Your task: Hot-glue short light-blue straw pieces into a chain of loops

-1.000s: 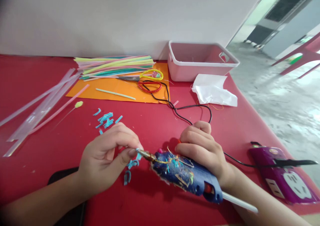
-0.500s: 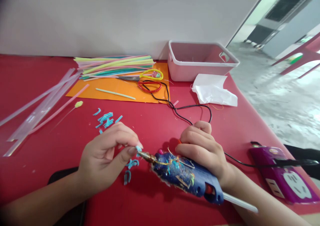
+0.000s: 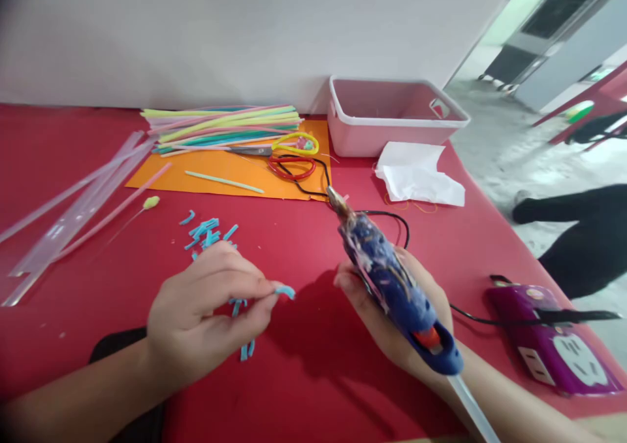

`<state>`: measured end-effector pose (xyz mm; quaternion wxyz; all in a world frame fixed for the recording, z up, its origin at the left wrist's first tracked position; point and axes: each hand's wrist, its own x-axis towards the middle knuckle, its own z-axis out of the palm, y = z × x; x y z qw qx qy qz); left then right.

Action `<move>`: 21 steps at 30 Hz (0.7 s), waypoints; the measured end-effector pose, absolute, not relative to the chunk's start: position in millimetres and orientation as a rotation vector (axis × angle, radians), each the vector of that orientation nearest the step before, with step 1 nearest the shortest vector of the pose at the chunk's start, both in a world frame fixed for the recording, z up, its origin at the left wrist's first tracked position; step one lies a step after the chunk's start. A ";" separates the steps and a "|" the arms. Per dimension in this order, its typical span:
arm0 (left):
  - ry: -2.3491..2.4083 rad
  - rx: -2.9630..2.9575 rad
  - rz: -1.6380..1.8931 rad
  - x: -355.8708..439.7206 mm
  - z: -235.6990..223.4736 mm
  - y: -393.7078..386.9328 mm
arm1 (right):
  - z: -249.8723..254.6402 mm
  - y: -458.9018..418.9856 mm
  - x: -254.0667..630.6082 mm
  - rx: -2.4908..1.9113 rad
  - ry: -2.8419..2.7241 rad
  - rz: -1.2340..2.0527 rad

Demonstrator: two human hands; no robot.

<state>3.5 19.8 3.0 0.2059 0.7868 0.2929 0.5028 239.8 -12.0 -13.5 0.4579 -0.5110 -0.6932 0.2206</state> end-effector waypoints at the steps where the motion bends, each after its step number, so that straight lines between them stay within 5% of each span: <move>1: 0.812 2.264 1.395 3.8 3.3 18.6 | -14.2 -14.1 233.9 -1.329 -1.585 0.634; 11: 0.662 2.738 1.320 0.3 4.4 12.0 | 2.8 -16.0 219.6 -1.109 -1.438 1.328; 21: 0.610 2.739 1.288 -0.3 4.9 17.8 | 4.7 -17.6 216.9 -1.036 -1.498 1.315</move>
